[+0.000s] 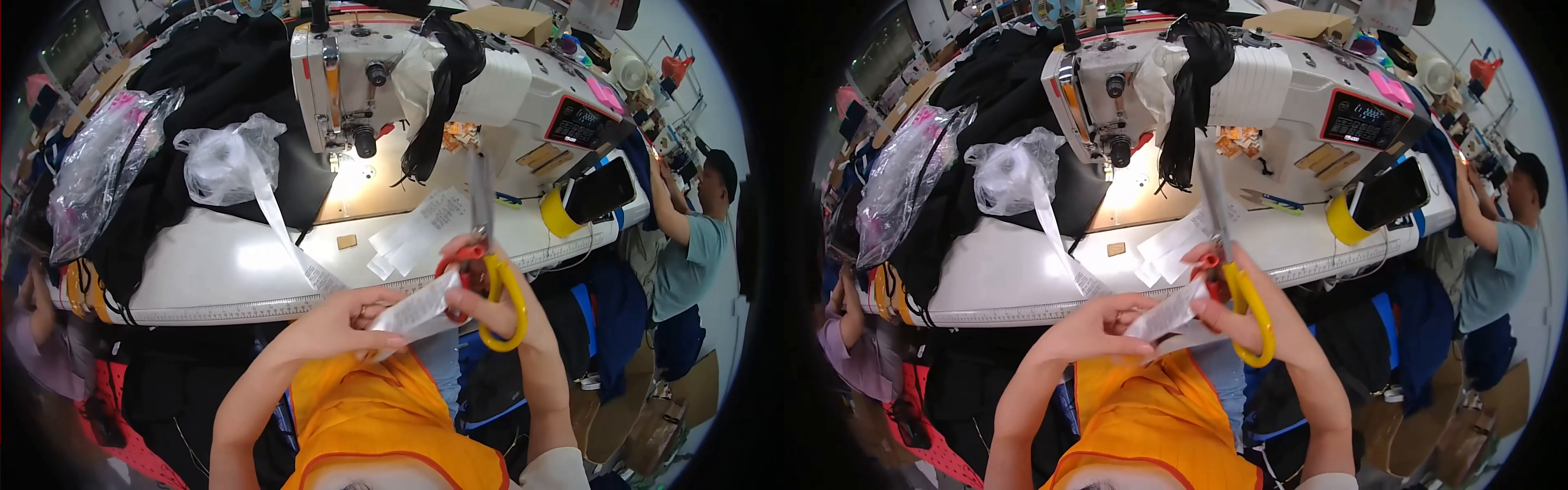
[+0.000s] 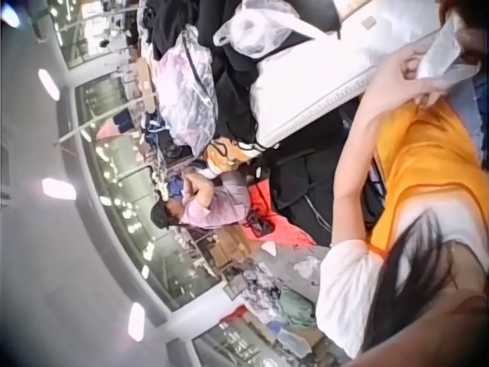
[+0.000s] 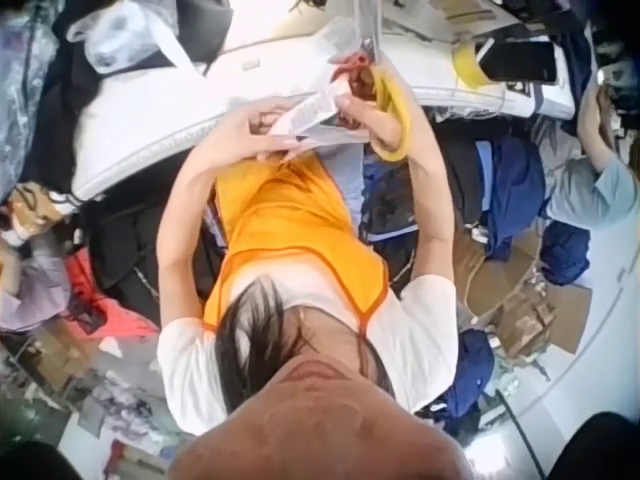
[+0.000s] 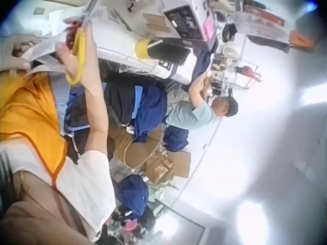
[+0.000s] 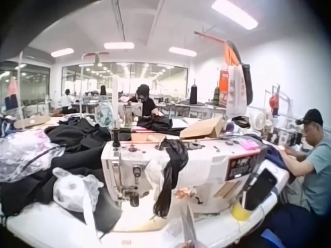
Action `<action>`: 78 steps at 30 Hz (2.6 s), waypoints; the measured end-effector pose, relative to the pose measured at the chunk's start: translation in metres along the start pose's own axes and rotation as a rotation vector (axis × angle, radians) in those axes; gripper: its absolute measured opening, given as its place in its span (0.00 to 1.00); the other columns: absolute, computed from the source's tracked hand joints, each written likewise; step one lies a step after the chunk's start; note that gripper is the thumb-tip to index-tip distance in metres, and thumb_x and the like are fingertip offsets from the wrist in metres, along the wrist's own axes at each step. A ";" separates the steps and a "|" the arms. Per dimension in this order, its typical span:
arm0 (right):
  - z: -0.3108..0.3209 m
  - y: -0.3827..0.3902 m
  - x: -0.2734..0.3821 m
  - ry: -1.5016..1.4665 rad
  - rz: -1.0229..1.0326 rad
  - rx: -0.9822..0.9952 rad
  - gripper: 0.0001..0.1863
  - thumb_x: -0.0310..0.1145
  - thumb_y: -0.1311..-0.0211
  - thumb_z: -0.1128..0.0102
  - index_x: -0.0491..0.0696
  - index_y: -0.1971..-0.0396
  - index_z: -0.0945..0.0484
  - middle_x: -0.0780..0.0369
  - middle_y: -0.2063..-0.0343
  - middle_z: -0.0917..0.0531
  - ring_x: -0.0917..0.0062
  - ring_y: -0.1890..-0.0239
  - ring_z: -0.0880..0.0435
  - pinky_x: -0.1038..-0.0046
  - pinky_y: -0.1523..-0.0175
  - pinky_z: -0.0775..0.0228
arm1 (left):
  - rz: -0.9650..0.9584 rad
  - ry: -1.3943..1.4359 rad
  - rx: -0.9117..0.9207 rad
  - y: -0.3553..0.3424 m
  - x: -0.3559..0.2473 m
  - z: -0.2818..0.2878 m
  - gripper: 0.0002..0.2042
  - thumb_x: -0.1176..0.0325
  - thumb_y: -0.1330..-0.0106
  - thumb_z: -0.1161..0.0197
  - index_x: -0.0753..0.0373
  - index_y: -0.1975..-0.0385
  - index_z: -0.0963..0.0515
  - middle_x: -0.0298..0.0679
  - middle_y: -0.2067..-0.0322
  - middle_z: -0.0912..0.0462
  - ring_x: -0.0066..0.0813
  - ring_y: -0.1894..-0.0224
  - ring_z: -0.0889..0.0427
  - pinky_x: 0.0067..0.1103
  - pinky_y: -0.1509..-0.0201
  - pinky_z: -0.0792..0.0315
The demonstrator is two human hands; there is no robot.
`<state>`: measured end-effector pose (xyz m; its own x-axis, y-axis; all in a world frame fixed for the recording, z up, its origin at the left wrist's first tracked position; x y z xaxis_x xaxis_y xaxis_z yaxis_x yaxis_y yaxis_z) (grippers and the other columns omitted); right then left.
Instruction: Cutting strips of white fabric into smaller pieces using scissors at a garment production station.
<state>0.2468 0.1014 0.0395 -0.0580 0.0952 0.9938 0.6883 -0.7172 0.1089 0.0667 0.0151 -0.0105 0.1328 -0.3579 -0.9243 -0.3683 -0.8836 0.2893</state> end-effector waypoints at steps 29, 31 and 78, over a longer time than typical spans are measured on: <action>0.053 0.022 -0.039 0.825 0.114 -0.177 0.31 0.41 0.54 0.32 0.45 0.52 0.35 0.57 0.62 0.28 0.69 0.65 0.23 0.70 0.59 0.31 | 0.085 -0.098 -0.427 -0.042 -0.001 0.033 0.08 0.70 0.37 0.42 0.70 0.67 0.26 0.40 0.75 0.18 0.15 0.80 0.23 0.11 0.77 0.28; 0.031 0.038 -0.052 0.673 -0.175 0.144 0.31 0.47 0.51 0.34 0.45 0.52 0.35 0.56 0.64 0.26 0.66 0.67 0.22 0.72 0.61 0.30 | 0.130 -0.020 -0.384 -0.043 -0.002 0.035 0.07 0.71 0.37 0.43 0.71 0.68 0.26 0.39 0.73 0.19 0.17 0.74 0.20 0.11 0.74 0.26; 0.078 -0.044 -0.034 0.813 0.259 -0.663 0.22 0.23 0.47 0.41 0.45 0.51 0.32 0.61 0.63 0.25 0.75 0.64 0.25 0.78 0.57 0.34 | 0.165 0.005 -0.280 -0.036 0.006 0.030 0.07 0.73 0.36 0.44 0.72 0.65 0.26 0.43 0.74 0.19 0.22 0.73 0.19 0.15 0.73 0.24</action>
<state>0.2754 0.1834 -0.0014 -0.5975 -0.4246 0.6802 0.2343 -0.9037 -0.3583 0.0535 0.0539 -0.0339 0.0974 -0.5041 -0.8581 -0.1178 -0.8620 0.4930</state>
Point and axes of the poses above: each hand's wrist, its own y-axis away from the middle knuckle, its own z-axis out of the back of the hand, x = y × z, the point moved 3 cm from there along -y, towards the middle knuckle
